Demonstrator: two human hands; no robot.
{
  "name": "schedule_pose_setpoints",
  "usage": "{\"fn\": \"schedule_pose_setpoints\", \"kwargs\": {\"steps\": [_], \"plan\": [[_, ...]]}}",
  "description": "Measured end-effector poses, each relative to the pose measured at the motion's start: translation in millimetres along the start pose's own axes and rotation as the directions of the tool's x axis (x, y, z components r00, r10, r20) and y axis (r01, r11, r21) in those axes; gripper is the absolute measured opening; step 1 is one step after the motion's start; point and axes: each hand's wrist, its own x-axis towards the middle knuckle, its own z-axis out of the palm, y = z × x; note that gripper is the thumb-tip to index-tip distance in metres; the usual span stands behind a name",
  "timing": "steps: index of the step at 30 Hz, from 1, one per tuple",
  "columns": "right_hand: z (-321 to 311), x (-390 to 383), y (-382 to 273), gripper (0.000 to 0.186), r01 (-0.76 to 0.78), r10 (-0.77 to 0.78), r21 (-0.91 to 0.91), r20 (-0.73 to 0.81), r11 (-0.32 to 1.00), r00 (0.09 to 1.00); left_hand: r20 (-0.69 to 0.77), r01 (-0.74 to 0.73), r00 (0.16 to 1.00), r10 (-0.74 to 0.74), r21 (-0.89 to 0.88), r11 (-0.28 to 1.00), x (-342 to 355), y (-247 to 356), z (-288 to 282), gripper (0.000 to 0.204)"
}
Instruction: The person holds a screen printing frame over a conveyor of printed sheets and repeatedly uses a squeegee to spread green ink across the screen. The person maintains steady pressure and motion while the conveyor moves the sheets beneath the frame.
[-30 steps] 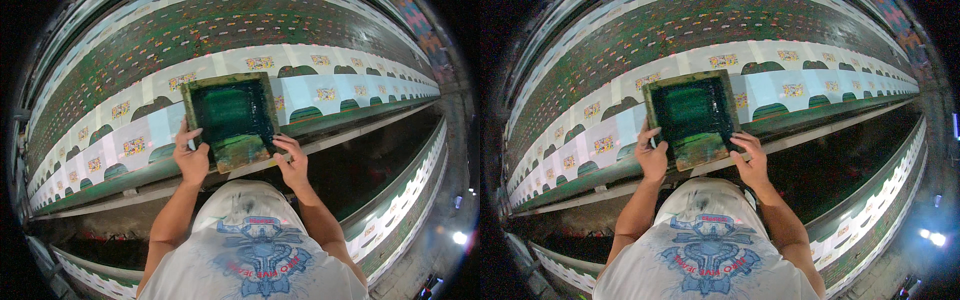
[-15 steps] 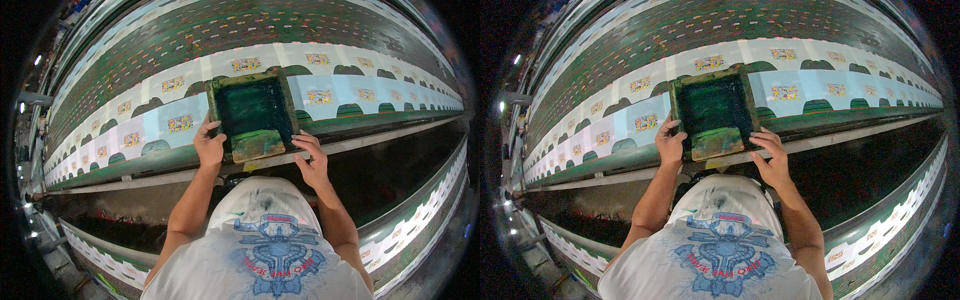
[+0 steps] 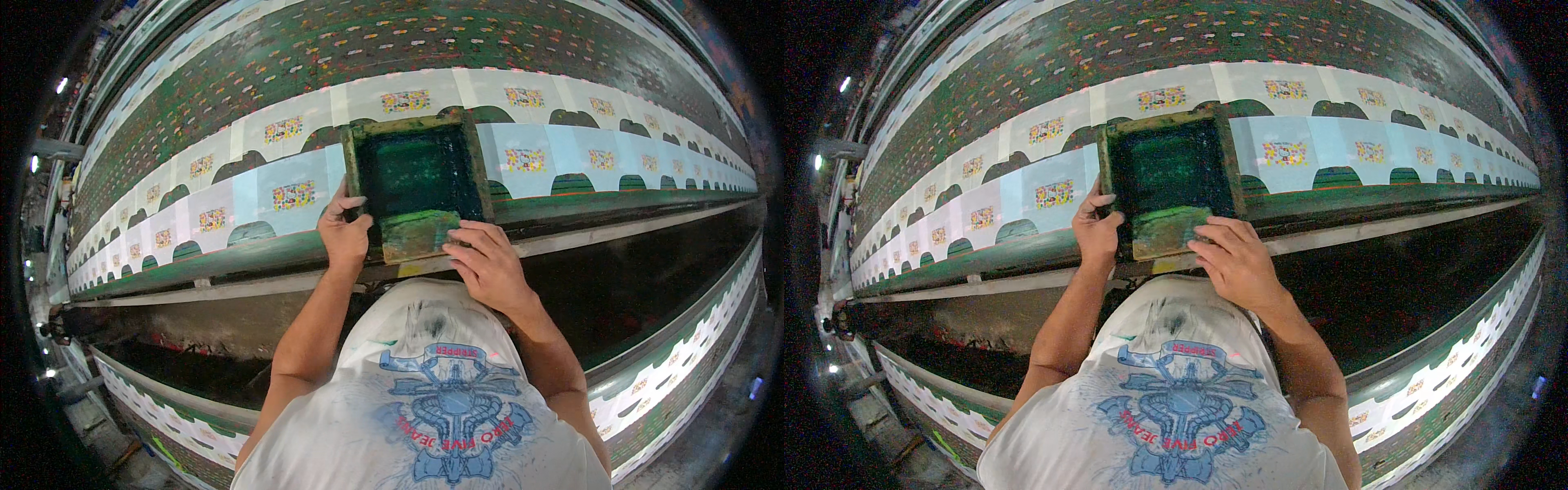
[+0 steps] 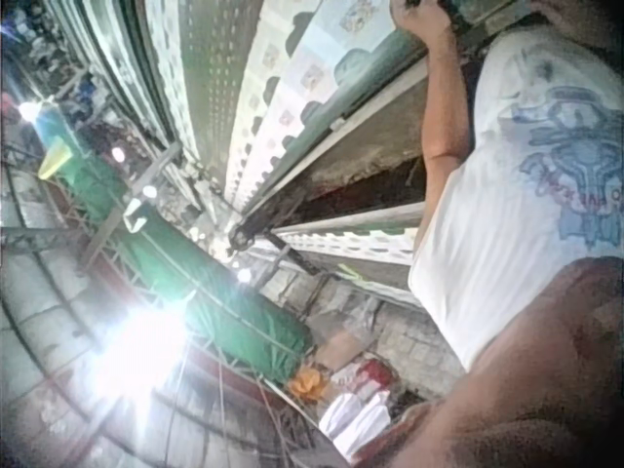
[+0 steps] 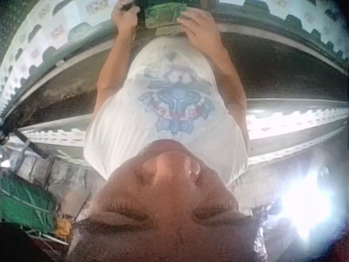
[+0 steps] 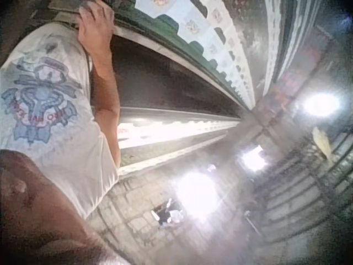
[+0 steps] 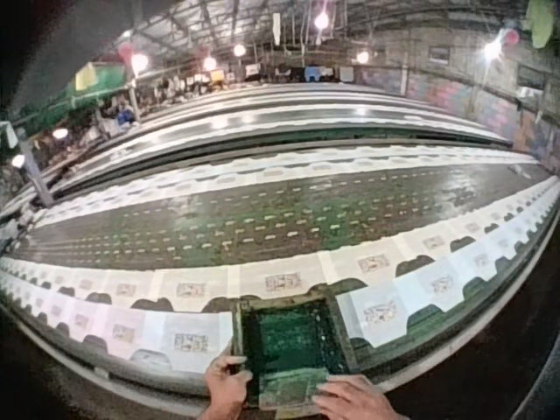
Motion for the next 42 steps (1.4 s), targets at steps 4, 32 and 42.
{"fn": "schedule_pose_setpoints", "kwargs": {"steps": [4, 32, 42], "plan": [[6.6, 17.5, -6.4, 0.039, 0.065, -0.058, -0.050, 0.130, 0.997, 0.990, 0.010, -0.008, 1.000, 0.007, 0.033, 0.999, -1.4, 4.9, 4.7, 0.036], [11.8, 182.1, 78.4, 0.040, -0.035, 0.058, -0.089, 0.275, 0.995, 0.960, -0.036, 0.085, 0.996, -0.082, 0.103, 0.991, -6.3, 13.2, 2.1, 0.025], [16.5, 137.9, 41.0, 0.052, -0.005, 0.067, -0.176, 0.344, 0.984, 0.937, 0.011, 0.043, 0.999, -0.043, 0.050, 0.998, -6.1, 15.3, -0.3, 0.026]]}}
